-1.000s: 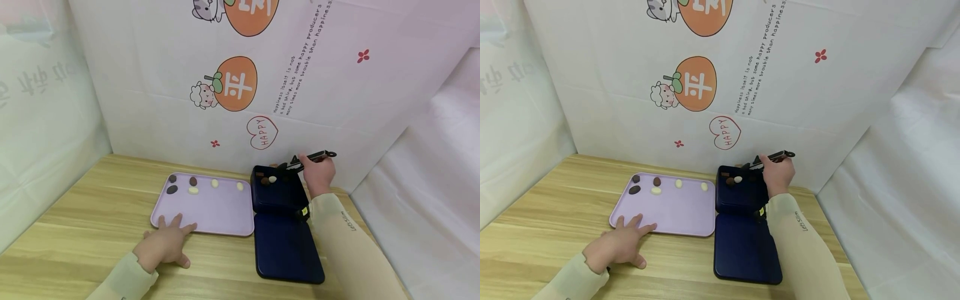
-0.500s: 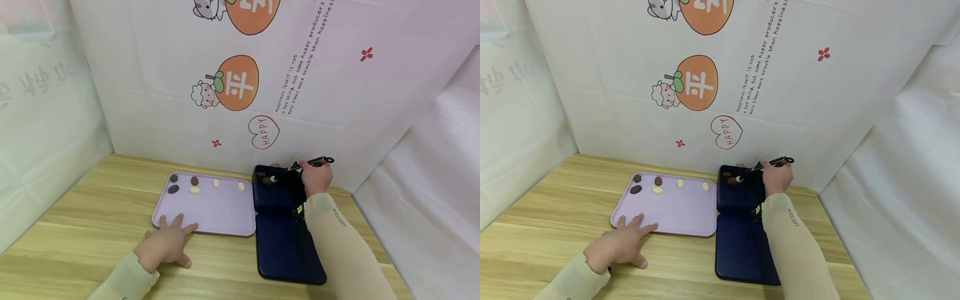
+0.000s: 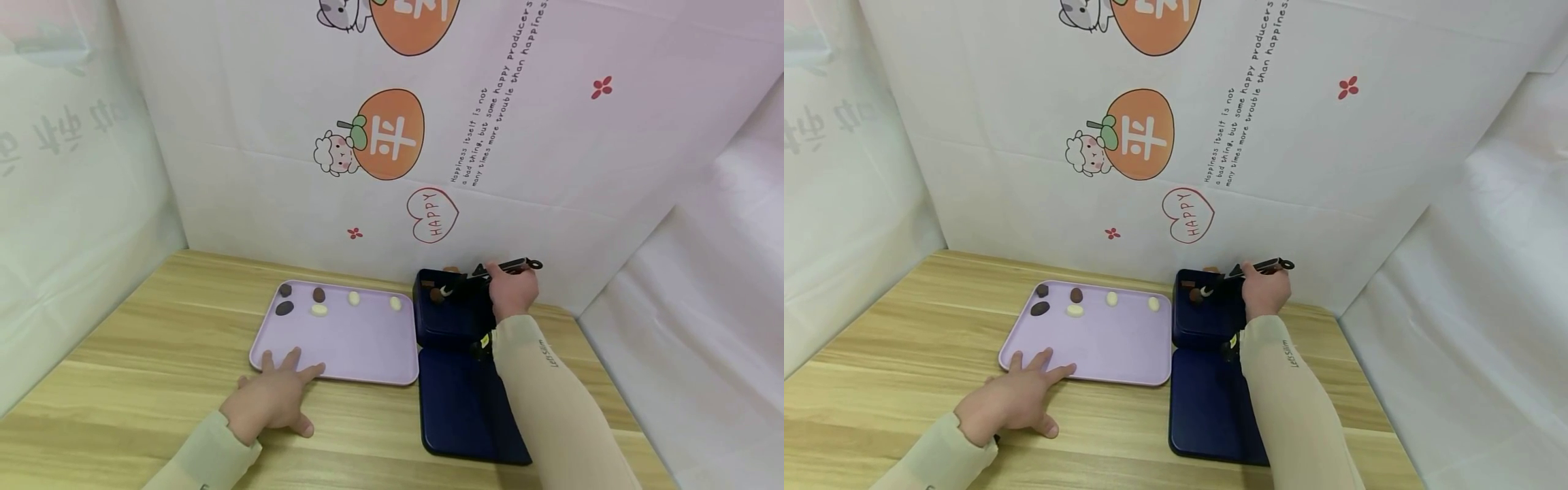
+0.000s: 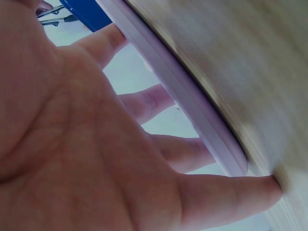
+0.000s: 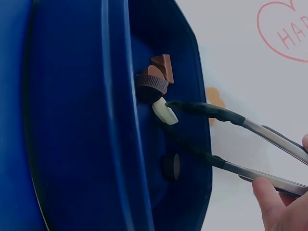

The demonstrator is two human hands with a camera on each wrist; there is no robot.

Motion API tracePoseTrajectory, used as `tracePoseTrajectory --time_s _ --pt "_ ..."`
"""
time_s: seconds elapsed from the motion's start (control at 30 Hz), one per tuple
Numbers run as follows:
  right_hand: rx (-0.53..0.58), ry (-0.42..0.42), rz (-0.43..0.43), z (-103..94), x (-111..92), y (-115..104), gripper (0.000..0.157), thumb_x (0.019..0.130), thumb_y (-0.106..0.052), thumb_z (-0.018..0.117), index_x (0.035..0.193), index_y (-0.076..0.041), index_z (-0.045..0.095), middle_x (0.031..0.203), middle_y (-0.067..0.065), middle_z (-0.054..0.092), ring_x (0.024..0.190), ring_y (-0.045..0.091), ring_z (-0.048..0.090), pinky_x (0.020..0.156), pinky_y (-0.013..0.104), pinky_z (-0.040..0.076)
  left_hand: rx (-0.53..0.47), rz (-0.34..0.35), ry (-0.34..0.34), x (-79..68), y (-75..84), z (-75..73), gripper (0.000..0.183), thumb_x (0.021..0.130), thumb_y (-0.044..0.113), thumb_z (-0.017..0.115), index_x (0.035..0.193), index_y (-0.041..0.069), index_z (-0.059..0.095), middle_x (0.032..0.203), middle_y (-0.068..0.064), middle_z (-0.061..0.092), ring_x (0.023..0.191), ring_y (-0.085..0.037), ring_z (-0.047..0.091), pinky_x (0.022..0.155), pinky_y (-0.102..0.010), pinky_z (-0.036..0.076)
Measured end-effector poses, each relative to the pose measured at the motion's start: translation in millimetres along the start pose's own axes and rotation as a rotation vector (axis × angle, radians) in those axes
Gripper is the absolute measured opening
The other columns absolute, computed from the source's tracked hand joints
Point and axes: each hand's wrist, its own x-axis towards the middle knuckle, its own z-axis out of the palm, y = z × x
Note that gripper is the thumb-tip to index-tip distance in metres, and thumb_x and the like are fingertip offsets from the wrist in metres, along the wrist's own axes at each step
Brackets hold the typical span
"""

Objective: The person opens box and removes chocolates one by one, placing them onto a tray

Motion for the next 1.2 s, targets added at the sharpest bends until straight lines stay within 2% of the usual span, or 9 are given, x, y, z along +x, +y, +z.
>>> tracePoseTrajectory --time_s 0.13,0.27,0.33,0.53,0.7,0.83,0.97,1.07,1.2 --pt "-0.047 -0.018 -0.025 -1.9 -1 -4 0.062 0.086 -0.046 0.075 0.129 -0.009 0.051 0.119 0.010 0.057 0.104 0.026 0.055 0.089 0.038 0.049 0.004 0.001 0.005 0.1 -0.3 0.6 0.101 0.061 0.042 0.092 0.150 0.025 0.047 0.160 -0.025 0.019 0.134 -0.069 0.005 0.081 -0.090 0.017" --pt "-0.151 -0.041 -0.085 -6.2 1 -7 0.067 0.088 -0.046 0.073 0.135 -0.005 0.048 0.124 0.014 0.055 0.110 0.031 0.053 0.094 0.043 0.047 0.007 0.002 0.006 0.3 -0.1 0.9 0.101 0.061 0.042 0.092 0.150 0.025 0.047 0.160 -0.025 0.020 0.133 -0.069 0.005 0.081 -0.090 0.017" --pt "-0.232 -0.054 -0.152 -8.9 3 -7 0.065 0.089 -0.047 0.072 0.131 -0.003 0.051 0.120 0.015 0.058 0.107 0.033 0.054 0.093 0.045 0.047 0.008 0.002 0.005 0.2 0.3 0.8 0.101 0.062 0.042 0.092 0.150 0.025 0.047 0.160 -0.025 0.020 0.134 -0.069 0.005 0.081 -0.090 0.017" --pt "-0.430 -0.144 -0.389 -18.5 0 -10 0.043 0.090 -0.044 0.072 0.099 -0.004 0.060 0.090 0.015 0.062 0.081 0.033 0.058 0.076 0.047 0.051 0.008 0.005 0.002 -0.2 1.6 -0.2 0.100 0.062 0.041 0.092 0.150 0.025 0.047 0.160 -0.025 0.020 0.133 -0.070 0.005 0.081 -0.090 0.018" --pt "-0.581 -0.200 -0.578 -24.4 -5 -14 0.038 0.089 -0.038 0.074 0.089 -0.003 0.059 0.085 0.014 0.059 0.073 0.033 0.059 0.070 0.048 0.051 0.009 0.004 0.001 0.0 1.3 -0.1 0.100 0.062 0.041 0.092 0.150 0.025 0.047 0.160 -0.025 0.020 0.133 -0.070 0.006 0.081 -0.090 0.018" --pt "-0.689 -0.270 -0.710 -23.2 -11 -16 0.036 0.088 -0.034 0.077 0.090 -0.004 0.057 0.084 0.014 0.056 0.070 0.031 0.057 0.065 0.047 0.049 0.011 0.001 0.000 0.3 0.8 -0.1 0.099 0.063 0.042 0.092 0.150 0.025 0.047 0.160 -0.025 0.020 0.133 -0.070 0.006 0.081 -0.090 0.018" --pt "-0.743 -0.352 -0.821 -16.1 -23 -18 0.041 0.087 -0.033 0.078 0.105 -0.001 0.061 0.089 0.015 0.056 0.075 0.030 0.055 0.068 0.047 0.049 0.008 0.000 -0.003 -0.6 1.4 -1.2 0.099 0.063 0.041 0.092 0.150 0.025 0.047 0.160 -0.025 0.020 0.133 -0.070 0.006 0.081 -0.090 0.018" --pt "-0.740 -0.373 -0.844 -9.9 -34 -20 0.048 0.086 -0.036 0.079 0.112 0.000 0.061 0.094 0.017 0.057 0.080 0.031 0.056 0.073 0.048 0.050 0.007 0.002 -0.001 -1.1 1.8 -1.6 0.099 0.063 0.041 0.092 0.150 0.025 0.047 0.160 -0.025 0.020 0.133 -0.070 0.005 0.081 -0.090 0.018" --pt "-0.700 -0.383 -0.785 -5.0 -45 -24 0.046 0.086 -0.041 0.078 0.108 -0.005 0.059 0.092 0.014 0.057 0.080 0.030 0.056 0.071 0.046 0.049 0.009 0.003 -0.001 -1.3 2.2 -1.6 0.100 0.063 0.041 0.092 0.150 0.025 0.047 0.160 -0.025 0.020 0.133 -0.070 0.005 0.081 -0.090 0.018"
